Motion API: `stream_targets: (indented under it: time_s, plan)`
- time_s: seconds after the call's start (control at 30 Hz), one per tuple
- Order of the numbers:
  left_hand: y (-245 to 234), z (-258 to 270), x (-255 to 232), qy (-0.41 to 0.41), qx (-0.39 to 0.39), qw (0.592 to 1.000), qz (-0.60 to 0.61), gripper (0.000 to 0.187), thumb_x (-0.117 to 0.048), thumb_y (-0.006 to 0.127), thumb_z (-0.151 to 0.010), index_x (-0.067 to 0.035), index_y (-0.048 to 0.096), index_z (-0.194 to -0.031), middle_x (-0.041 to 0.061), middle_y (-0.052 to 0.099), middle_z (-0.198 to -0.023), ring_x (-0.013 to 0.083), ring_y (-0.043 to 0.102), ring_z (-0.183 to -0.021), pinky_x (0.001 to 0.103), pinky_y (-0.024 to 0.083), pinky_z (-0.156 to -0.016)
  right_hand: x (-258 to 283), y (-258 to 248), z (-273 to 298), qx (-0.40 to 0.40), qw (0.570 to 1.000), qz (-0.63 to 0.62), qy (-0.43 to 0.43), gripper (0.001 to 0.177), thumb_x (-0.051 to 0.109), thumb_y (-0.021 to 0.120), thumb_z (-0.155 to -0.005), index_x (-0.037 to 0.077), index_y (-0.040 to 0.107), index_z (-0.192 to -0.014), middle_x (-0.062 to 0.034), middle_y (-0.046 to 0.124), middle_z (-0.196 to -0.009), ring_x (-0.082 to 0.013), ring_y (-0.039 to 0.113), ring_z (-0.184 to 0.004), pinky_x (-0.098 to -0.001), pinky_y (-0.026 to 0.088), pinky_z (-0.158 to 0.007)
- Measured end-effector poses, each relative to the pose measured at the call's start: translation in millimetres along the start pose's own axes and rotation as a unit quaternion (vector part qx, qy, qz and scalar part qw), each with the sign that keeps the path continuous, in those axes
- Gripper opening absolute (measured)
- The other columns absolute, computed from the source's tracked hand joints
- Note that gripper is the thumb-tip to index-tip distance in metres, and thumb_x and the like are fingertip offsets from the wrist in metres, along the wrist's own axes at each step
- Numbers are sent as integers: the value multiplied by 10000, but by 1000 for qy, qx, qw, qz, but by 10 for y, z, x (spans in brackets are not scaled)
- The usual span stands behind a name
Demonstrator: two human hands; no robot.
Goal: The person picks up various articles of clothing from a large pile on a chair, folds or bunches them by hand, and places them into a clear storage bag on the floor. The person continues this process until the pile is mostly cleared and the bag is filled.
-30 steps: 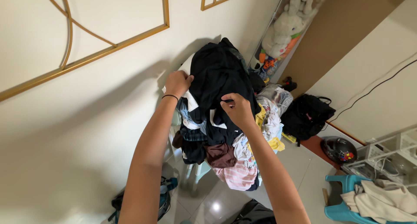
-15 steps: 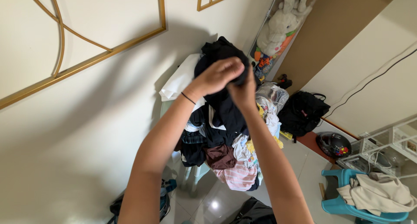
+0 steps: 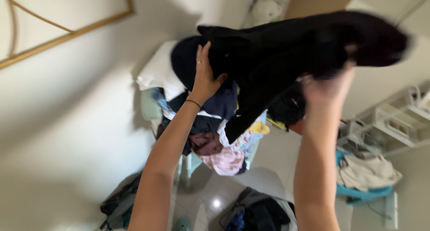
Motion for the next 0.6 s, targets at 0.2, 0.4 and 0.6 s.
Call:
stream_targets:
  time_s: [0.2, 0.4, 0.6]
  plan:
    - [552, 16, -819, 16, 14, 981, -191, 609, -209, 903, -783, -158, 568, -1289, 151, 471, -1443, 436, 412, -1368, 514, 373, -1013, 1505, -82, 829, -100, 953, -243, -151, 650, 436, 371, -1045, -49, 488, -1462, -302, 517, -1433, -526, 505, -1274, -666, 420, -1088]
    - [1087, 438, -1094, -8, 234, 952, 198, 232, -107, 682, -906, -15, 649, -1117, 71, 688, -939, 139, 610, -910, 301, 518, -842, 2705, -953, 1692, 218, 746, 536, -331, 551, 335, 600, -1038, 63, 481, -1502, -129, 517, -1478, -295, 514, -1331, -436, 413, -1188]
    - [1558, 1215, -1402, -166, 283, 932, 153, 328, -266, 609, -996, 57, 667, -989, 139, 601, -718, 168, 554, -711, 332, 440, -677, 2988, -2482, 2741, -249, 756, 604, -24, 285, 261, 707, -983, 7, 731, -1111, -15, 739, -968, -135, 672, -839, -267, 534, -715]
Point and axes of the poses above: each hand's wrist, its own z-axis away from the middle knuckle, its own y-axis out of the palm, x = y × z, the point moved 2 cm from there along -z, towards the middle knuckle
